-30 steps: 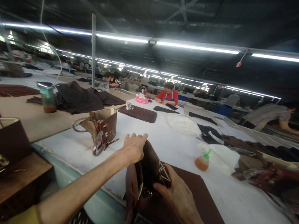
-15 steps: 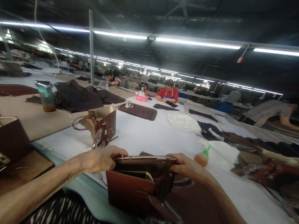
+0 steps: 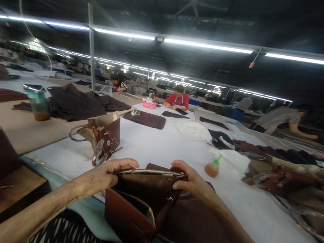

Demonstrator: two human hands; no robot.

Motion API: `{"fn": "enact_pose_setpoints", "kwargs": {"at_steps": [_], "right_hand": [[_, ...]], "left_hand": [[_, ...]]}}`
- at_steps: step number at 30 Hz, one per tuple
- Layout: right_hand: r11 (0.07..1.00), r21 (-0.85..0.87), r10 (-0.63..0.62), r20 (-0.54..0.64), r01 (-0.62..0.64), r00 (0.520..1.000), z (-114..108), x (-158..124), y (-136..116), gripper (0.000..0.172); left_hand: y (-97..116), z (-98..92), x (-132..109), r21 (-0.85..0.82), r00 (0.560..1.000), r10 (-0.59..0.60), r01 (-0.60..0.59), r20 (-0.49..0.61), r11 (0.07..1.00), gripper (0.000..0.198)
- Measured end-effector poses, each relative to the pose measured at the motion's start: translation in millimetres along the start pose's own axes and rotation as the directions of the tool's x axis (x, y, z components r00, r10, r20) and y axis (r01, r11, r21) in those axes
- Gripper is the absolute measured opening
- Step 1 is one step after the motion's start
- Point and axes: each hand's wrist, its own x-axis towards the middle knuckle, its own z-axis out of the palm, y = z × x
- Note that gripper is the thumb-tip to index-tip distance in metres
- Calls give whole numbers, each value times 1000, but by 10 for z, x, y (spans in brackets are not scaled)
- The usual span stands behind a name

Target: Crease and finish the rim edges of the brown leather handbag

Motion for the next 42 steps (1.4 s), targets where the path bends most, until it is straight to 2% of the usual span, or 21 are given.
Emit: {"fn": "enact_pose_setpoints", "kwargs": {"at_steps": [2, 4, 7, 9, 11, 15, 18, 21, 24, 26, 30, 34, 37, 40, 42], "right_hand": [[997, -57, -50, -34, 48, 998, 37, -19, -19, 37], [997, -60, -57, 6, 58, 998, 57, -27, -34, 26], [1000, -10, -9, 86, 10, 996, 65, -30, -33, 17], [1000, -10, 7, 85, -6, 996, 70, -38, -17, 16], [1000, -23, 12, 63, -11, 998, 84, -55, 6, 17], [1000, -22, 17, 8, -17, 1000, 135, -102, 44, 18], [1000, -21, 16, -18, -17, 1000, 166, -122, 48, 16], [999, -48, 2, -38, -4, 999, 180, -125, 45, 16], [997, -77, -19, -66, 14, 998, 192, -125, 53, 16], [996, -89, -25, -78, 18, 997, 204, -130, 59, 15], [996, -85, -27, -94, 19, 995, 226, -132, 55, 13], [999, -46, -15, -109, 10, 994, 247, -93, 54, 10], [1000, -26, -2, -119, -2, 993, 261, -55, 70, 9], [1000, -10, 9, -115, -10, 993, 254, -32, 87, 11], [1000, 2, 25, -100, -25, 995, 233, -22, 95, 13]], "left_hand": [[-10, -11, -19, -6, 1000, 11, -11, 6, 1000, 56], [10, -3, -59, 44, 1000, -5, 6, -25, 999, 57], [101, 44, -117, 291, 990, -37, 76, -138, 954, 60], [174, 85, -124, 509, 985, -24, 110, -172, 854, 60], [227, 122, -103, 685, 988, 31, 84, -154, 724, 61], [283, 229, -45, 880, 971, 218, -18, -97, 474, 65], [336, 439, -43, 934, 942, 308, 16, -133, 356, 61], [325, 775, -24, 933, 897, 384, 79, -221, 351, 53], [144, 1065, 82, 935, 896, 395, 54, -200, 351, 51], [-30, 1138, 187, 955, 888, 407, 102, -214, 279, 48], [-231, 1036, 348, 976, 853, 478, 157, -210, 148, 43], [-161, 906, 396, 967, 855, 461, 166, -239, 194, 26], [-111, 869, 405, 973, 876, 454, 62, -161, 224, 17], [-110, 834, 407, 973, 908, 419, -79, -20, 217, 22], [-106, 802, 410, 967, 919, 393, -119, 21, 227, 29]]}}
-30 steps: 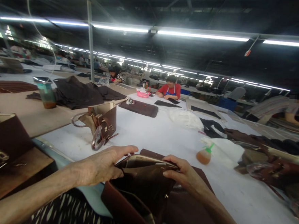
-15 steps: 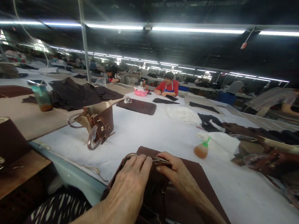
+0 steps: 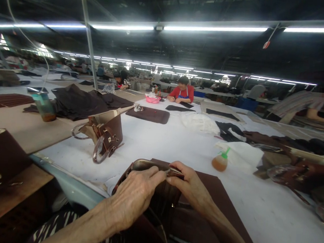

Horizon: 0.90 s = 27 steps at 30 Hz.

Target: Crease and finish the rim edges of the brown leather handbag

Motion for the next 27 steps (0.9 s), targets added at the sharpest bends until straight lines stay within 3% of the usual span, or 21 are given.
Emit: {"fn": "enact_pose_setpoints", "kwargs": {"at_steps": [7, 12, 16, 20, 23, 27], "right_hand": [[999, 29, 13, 35, -14, 999, -59, 29, 28, 15], [999, 42, 8, 41, -10, 999, -44, 12, 34, 17], [998, 54, 10, 51, -13, 999, -36, -18, 35, 18], [997, 71, -10, 56, 6, 998, -26, -43, 32, 18], [995, 89, -43, 64, 37, 997, -26, -59, 11, 17], [993, 105, -66, 100, 55, 993, -40, -73, -28, 13]], "left_hand": [[-89, -35, 68, -75, 999, 32, -33, -17, 997, 51], [-79, -78, 91, -89, 999, 20, -17, 33, 996, 39], [-65, -158, 109, -228, 991, 59, -30, 122, 973, 21], [-70, -207, 161, -370, 981, 98, -30, 167, 929, 30], [-88, -219, 212, -475, 953, 8, 144, 303, 868, 32], [-98, -229, 279, -446, 803, -170, 478, 572, 757, 27]]}}
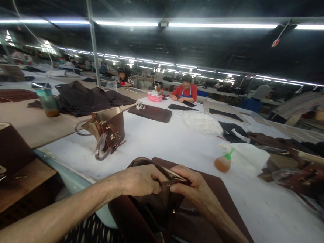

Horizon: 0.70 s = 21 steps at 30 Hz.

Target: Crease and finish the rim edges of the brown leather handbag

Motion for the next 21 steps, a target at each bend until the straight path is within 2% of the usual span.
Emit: {"fn": "enact_pose_setpoints", "kwargs": {"at_steps": [2, 6, 9, 12, 15, 18, 21], "right_hand": [[1000, 5, -3, 10, 3, 1000, -4, 2, -8, 11], [1000, -17, -21, -19, 21, 1000, -7, 19, 4, 13], [999, -34, -33, -22, 32, 999, -25, 31, 13, 18], [999, 3, -41, 10, 41, 999, -64, 31, 17, 19], [990, 140, -20, 47, 13, 999, -101, 25, 25, 21], [959, 276, 39, 74, -58, 996, -110, 27, 43, 22], [944, 311, 91, 70, -108, 993, -96, 48, 70, 20]], "left_hand": [[14, -8, 24, -20, 996, -83, 83, -10, 996, 26], [3, -2, 65, -129, 986, -148, 137, -82, 982, 26], [-20, 9, 76, -244, 981, -169, 141, -96, 960, 24], [-30, 11, 69, -287, 983, -139, 99, -123, 953, 16], [-50, 9, 58, -284, 984, -107, 62, -144, 957, 12], [-98, 10, 48, -217, 983, -92, 55, -162, 975, 18], [-141, 18, 28, -128, 977, -62, 36, -205, 991, 23]]}}
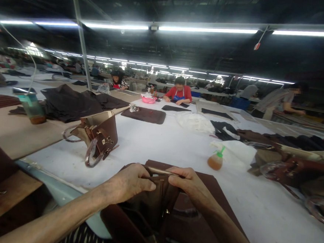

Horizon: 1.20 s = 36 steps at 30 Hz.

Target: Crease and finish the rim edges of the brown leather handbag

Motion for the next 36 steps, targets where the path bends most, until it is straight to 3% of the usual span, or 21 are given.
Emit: {"fn": "enact_pose_setpoints", "kwargs": {"at_steps": [5, 9, 12, 14, 18, 21, 25, 29, 36], "right_hand": [[995, -87, 37, -106, -46, 994, -15, 53, 53, 17], [993, -109, 29, -109, -41, 994, -42, 84, 85, 18], [992, -124, 7, -124, -23, 992, -47, 96, 101, 18], [988, -150, 1, -138, -22, 990, -40, 95, 108, 19], [985, -174, -20, -135, -4, 991, -19, 87, 117, 20], [985, -171, -46, -116, 26, 992, -6, 92, 124, 22], [976, -217, -56, -144, 24, 988, 8, 107, 129, 24], [963, -269, -76, -178, 26, 981, 21, 106, 132, 24], [941, -327, -154, -180, 88, 971, 84, 48, 146, 24]], "left_hand": [[-1, -15, -72, 226, 981, 188, -173, -49, 959, 24], [-30, -4, -134, 531, 912, 395, -284, -107, 798, 20], [-100, 65, -163, 743, 851, 514, -277, -105, 609, 25], [-134, 121, -167, 818, 799, 578, -217, -165, 533, 26], [-96, 156, -150, 809, 698, 626, -114, -348, 577, 21], [-26, 106, -133, 723, 702, 577, -130, -416, 679, 15], [33, 49, -109, 625, 764, 458, -93, -455, 775, 14], [55, 43, -86, 563, 803, 375, -60, -463, 824, 13], [27, 29, -73, 538, 807, 351, -49, -475, 841, 14]]}}
